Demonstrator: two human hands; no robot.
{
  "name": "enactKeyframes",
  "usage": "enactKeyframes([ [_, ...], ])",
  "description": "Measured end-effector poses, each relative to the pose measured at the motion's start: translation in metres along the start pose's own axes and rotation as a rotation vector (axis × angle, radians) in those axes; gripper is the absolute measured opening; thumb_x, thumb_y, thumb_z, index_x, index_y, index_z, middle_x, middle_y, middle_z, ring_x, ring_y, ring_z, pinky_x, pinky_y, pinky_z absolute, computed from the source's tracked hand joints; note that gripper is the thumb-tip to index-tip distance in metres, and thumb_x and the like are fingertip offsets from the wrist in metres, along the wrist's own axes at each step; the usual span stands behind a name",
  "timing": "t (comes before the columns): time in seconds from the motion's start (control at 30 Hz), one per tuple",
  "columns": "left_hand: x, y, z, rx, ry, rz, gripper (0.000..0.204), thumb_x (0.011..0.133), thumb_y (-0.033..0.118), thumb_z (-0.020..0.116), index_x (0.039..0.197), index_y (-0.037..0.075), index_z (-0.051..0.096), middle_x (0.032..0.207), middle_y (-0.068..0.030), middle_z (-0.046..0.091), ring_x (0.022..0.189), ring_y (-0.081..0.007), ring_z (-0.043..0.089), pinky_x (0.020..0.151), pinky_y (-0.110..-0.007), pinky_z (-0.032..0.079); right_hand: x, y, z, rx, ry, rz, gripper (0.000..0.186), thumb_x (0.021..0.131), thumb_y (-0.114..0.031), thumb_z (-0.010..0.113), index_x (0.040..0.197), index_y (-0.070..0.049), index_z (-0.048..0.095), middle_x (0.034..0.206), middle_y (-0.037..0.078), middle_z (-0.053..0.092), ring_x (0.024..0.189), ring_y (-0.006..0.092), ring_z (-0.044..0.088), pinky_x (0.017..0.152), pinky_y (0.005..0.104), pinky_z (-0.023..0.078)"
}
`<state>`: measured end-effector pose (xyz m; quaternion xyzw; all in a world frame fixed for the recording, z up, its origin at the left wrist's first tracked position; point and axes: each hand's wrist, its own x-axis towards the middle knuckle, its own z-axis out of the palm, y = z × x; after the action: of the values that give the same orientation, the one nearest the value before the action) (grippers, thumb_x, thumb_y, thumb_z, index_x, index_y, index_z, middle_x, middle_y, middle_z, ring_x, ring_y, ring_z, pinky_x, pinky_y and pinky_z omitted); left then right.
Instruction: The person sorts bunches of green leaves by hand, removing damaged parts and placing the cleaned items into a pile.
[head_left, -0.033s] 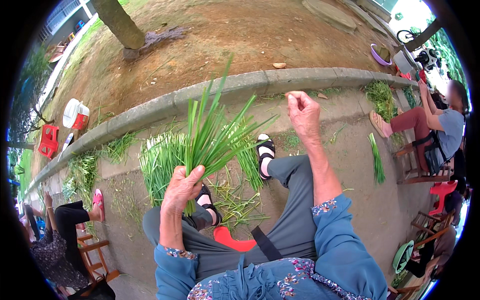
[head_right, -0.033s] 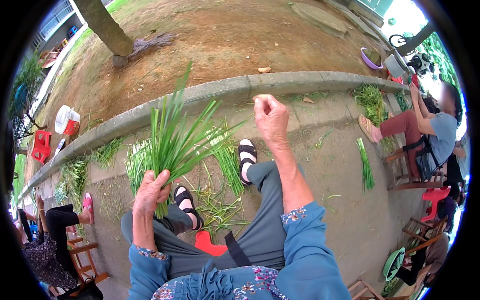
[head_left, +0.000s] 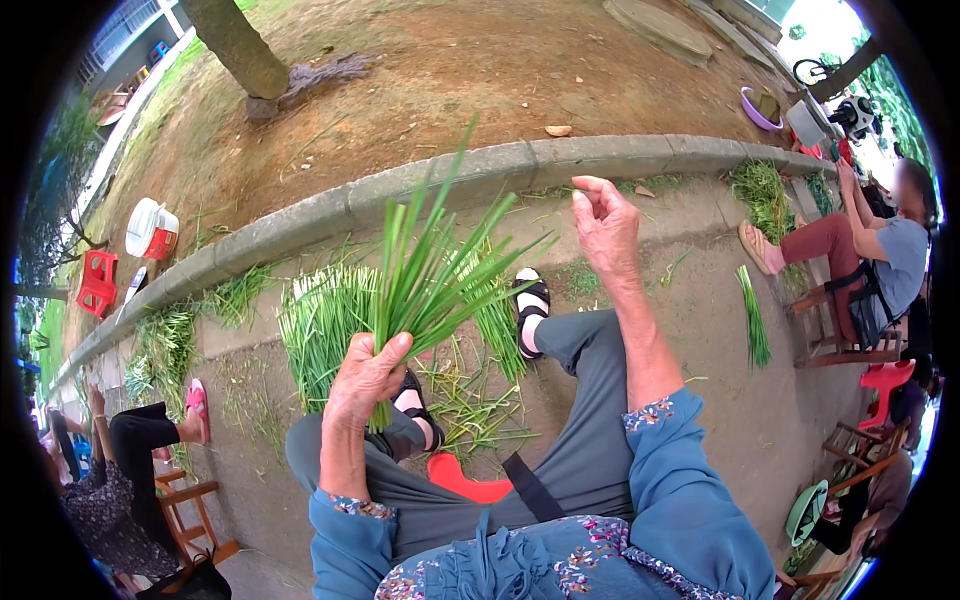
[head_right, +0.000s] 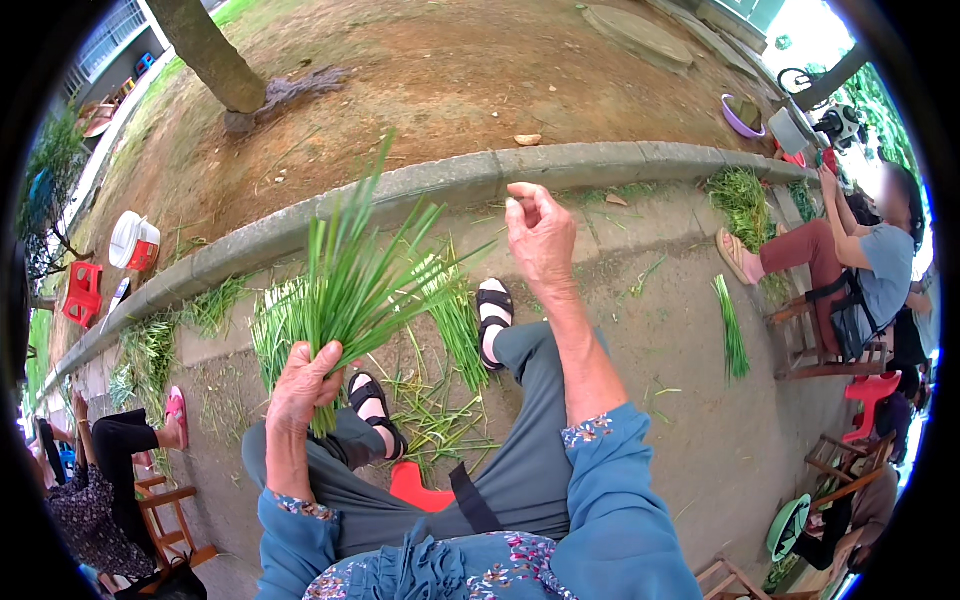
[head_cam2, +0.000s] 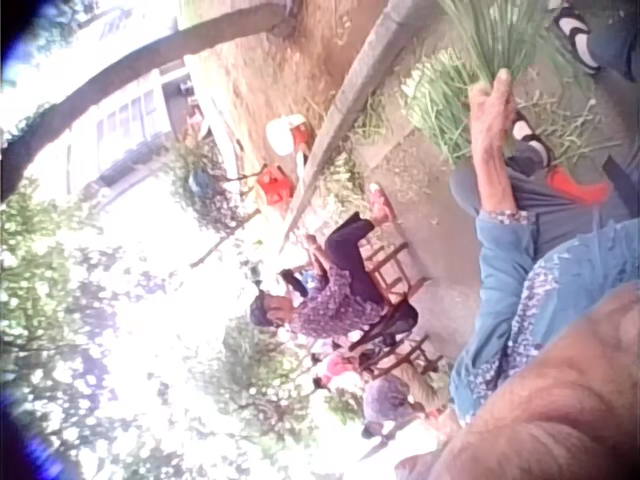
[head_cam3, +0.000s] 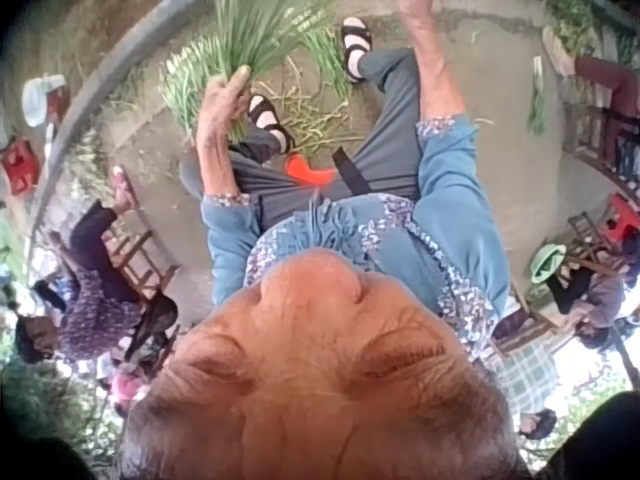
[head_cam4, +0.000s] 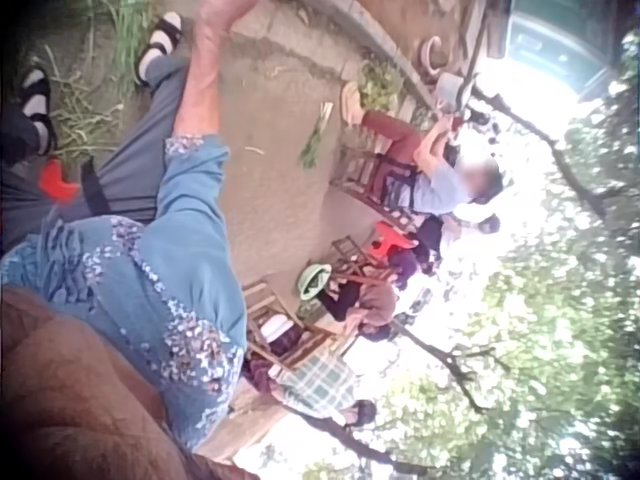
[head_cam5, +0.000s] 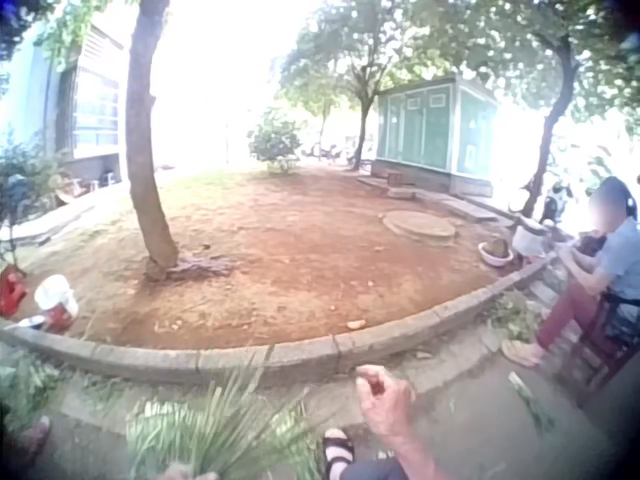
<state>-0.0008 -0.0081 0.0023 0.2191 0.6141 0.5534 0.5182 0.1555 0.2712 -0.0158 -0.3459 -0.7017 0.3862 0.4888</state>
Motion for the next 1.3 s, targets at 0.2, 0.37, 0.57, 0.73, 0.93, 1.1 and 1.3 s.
enactKeyframes([
  [0.2, 0.002, -0.005, 0.002, 0.035, -0.025, -0.039, 0.035, 0.088, 0.034, 0.06, 0.082, 0.0, 0.065, 0.048, 0.0091, 0.034, 0.04, -0.0018, 0.025, 0.038, -0.022, 0.016, 0.0, -0.001, -0.002, -0.03, -0.065, -0.021, 0.013, 0.085, -0.014, 0.062, 0.091, -0.003, 0.064, 0.066, 0.001, 0.062, 0.056, 0.007, 0.054, 0.054, 0.0242, 0.045],
  [0.37, 0.002, -0.005, 0.005, 0.099, -0.032, -0.056, 0.037, 0.087, 0.036, 0.062, 0.083, 0.0, 0.066, 0.048, 0.0093, 0.034, 0.042, -0.0019, 0.025, 0.04, -0.022, 0.016, -0.002, -0.027, 0.001, 0.063, -0.045, -0.142, 0.016, 0.084, -0.009, 0.062, 0.1, -0.006, 0.063, 0.075, 0.003, 0.061, 0.066, 0.008, 0.056, 0.059, 0.0253, 0.046],
  [0.57, 0.001, -0.003, 0.005, 0.163, -0.077, -0.07, 0.038, 0.085, 0.037, 0.064, 0.086, -0.001, 0.068, 0.048, 0.0095, 0.034, 0.042, -0.002, 0.026, 0.04, -0.023, 0.015, 0.0, -0.045, -0.004, -0.153, -0.046, -0.43, 0.028, 0.083, -0.003, 0.059, 0.109, -0.015, 0.062, 0.085, 0.005, 0.058, 0.071, 0.0153, 0.058, 0.057, 0.0282, 0.047],
  [0.73, 0.002, -0.005, 0.004, 0.169, -0.098, -0.083, 0.037, 0.085, 0.036, 0.064, 0.084, 0.0, 0.067, 0.048, 0.009, 0.035, 0.042, -0.0018, 0.026, 0.039, -0.022, 0.016, -0.001, -0.045, -0.005, -0.367, -0.076, -0.592, 0.032, 0.082, -0.003, 0.059, 0.111, -0.018, 0.061, 0.081, 0.004, 0.053, 0.07, 0.0227, 0.057, 0.055, 0.0337, 0.048],
  [0.93, 0.001, -0.003, 0.005, 0.17, -0.082, -0.087, 0.04, 0.084, 0.039, 0.065, 0.085, -0.002, 0.068, 0.048, 0.0092, 0.034, 0.043, -0.0021, 0.026, 0.041, -0.023, 0.016, 0.0, -0.037, -0.01, -0.529, -0.082, -0.637, 0.017, 0.081, -0.006, 0.06, 0.096, -0.014, 0.058, 0.079, 0.003, 0.05, 0.071, 0.022, 0.056, 0.053, 0.035, 0.047],
  [1.1, -0.001, 0.002, 0.007, 0.204, -0.07, -0.104, 0.038, 0.084, 0.038, 0.065, 0.085, 0.0, 0.068, 0.049, 0.0092, 0.034, 0.044, -0.0022, 0.026, 0.041, -0.023, 0.017, -0.004, -0.038, -0.005, -0.576, -0.044, -0.605, 0.01, 0.081, -0.007, 0.059, 0.091, -0.01, 0.055, 0.08, 0.005, 0.052, 0.074, 0.023, 0.058, 0.056, 0.0359, 0.047],
  [1.3, 0.001, -0.002, 0.005, 0.206, -0.135, -0.054, 0.038, 0.084, 0.039, 0.065, 0.066, 0.006, 0.058, 0.052, 0.0085, 0.035, 0.046, -0.0028, 0.027, 0.042, -0.023, 0.019, -0.007, -0.035, 0.003, -0.436, 0.063, -0.326, 0.002, 0.086, -0.008, 0.053, 0.088, -0.007, 0.055, 0.079, 0.01, 0.057, 0.071, 0.0272, 0.059, 0.059, 0.0382, 0.046],
])
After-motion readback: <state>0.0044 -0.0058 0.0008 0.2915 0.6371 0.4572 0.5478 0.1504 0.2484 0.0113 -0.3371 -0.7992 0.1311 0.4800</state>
